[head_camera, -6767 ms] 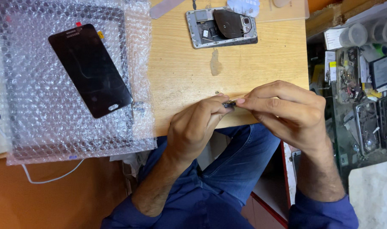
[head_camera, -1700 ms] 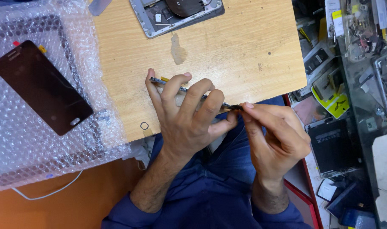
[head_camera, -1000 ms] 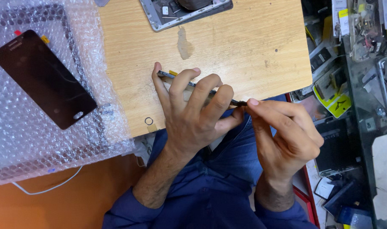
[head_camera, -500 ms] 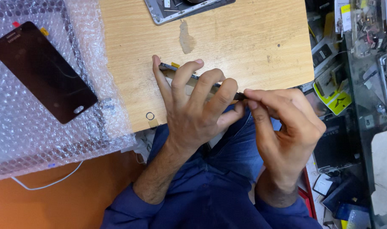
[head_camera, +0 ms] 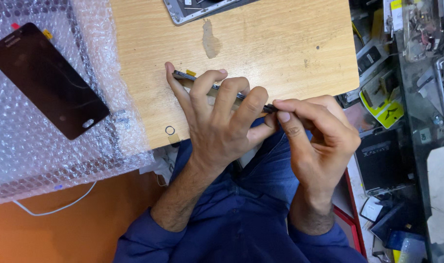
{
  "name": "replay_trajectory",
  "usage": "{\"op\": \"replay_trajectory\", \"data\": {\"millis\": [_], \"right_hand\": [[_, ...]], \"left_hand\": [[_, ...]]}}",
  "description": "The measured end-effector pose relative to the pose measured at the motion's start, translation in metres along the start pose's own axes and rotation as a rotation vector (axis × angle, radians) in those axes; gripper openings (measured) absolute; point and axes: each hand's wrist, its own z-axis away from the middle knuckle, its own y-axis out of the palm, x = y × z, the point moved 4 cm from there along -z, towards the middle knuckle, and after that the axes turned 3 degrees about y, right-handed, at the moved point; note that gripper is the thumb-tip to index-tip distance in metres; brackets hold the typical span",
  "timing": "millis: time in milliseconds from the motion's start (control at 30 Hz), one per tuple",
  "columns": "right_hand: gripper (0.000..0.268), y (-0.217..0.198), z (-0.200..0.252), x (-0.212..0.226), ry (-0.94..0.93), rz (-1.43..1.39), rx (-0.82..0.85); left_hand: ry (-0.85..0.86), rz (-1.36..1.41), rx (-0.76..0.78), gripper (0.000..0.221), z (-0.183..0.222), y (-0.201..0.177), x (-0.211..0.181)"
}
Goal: The person tests a Samsung smartphone screen by navigating menus and running a touch test. They then apply a liquid from a small bottle to the edge of the phone's frame and wipe it with a cloth.
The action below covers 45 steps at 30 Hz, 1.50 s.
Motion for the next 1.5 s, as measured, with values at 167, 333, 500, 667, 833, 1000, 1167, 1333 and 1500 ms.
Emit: {"op": "replay_trajectory", "data": {"millis": [167, 333, 500, 667, 833, 1000, 1167, 1333, 1500], "right_hand": [[0.011, -0.001, 0.003, -0.004, -0.047, 0.027, -0.009], [0.01, -0.01, 0.003, -0.006, -0.137, -0.04, -0.161], [0.014, -0.024, -0.066, -0.012, -0.139, 0.144, -0.151], [0.015, -0.015, -0.105, -0.031, -0.359, 0.523, 0.029], [0.019, -0.073, -0.057, -0.078, -0.442, 0.327, -0.179], [0.013, -0.114, 0.046, -0.164, -0.187, 0.094, -0.566], [0.04, -0.109, 0.14, -0.205, 0.022, 0.76, -0.342], [0.01, -0.12, 0.112, -0.197, 0.094, 0.422, -0.497], [0.013, -0.078, -0.052, -0.099, -0.296, 0.052, -0.348]], "left_hand": [[-0.001, -0.014, -0.006, 0.041, -0.001, -0.002, -0.002], [0.008, -0.017, 0.009, 0.035, 0.0, -0.002, -0.001], [-0.003, -0.048, -0.008, 0.035, -0.001, 0.0, 0.0], [-0.016, -0.047, 0.002, 0.038, -0.002, -0.004, -0.002], [-0.014, -0.036, -0.005, 0.038, -0.002, -0.002, -0.001], [-0.01, -0.034, -0.008, 0.037, 0.0, 0.0, 0.0], [-0.013, -0.039, 0.006, 0.037, -0.001, -0.002, 0.0], [-0.024, -0.059, 0.024, 0.039, -0.004, -0.003, -0.002], [-0.01, -0.075, -0.012, 0.041, -0.005, -0.001, -0.001]]}}
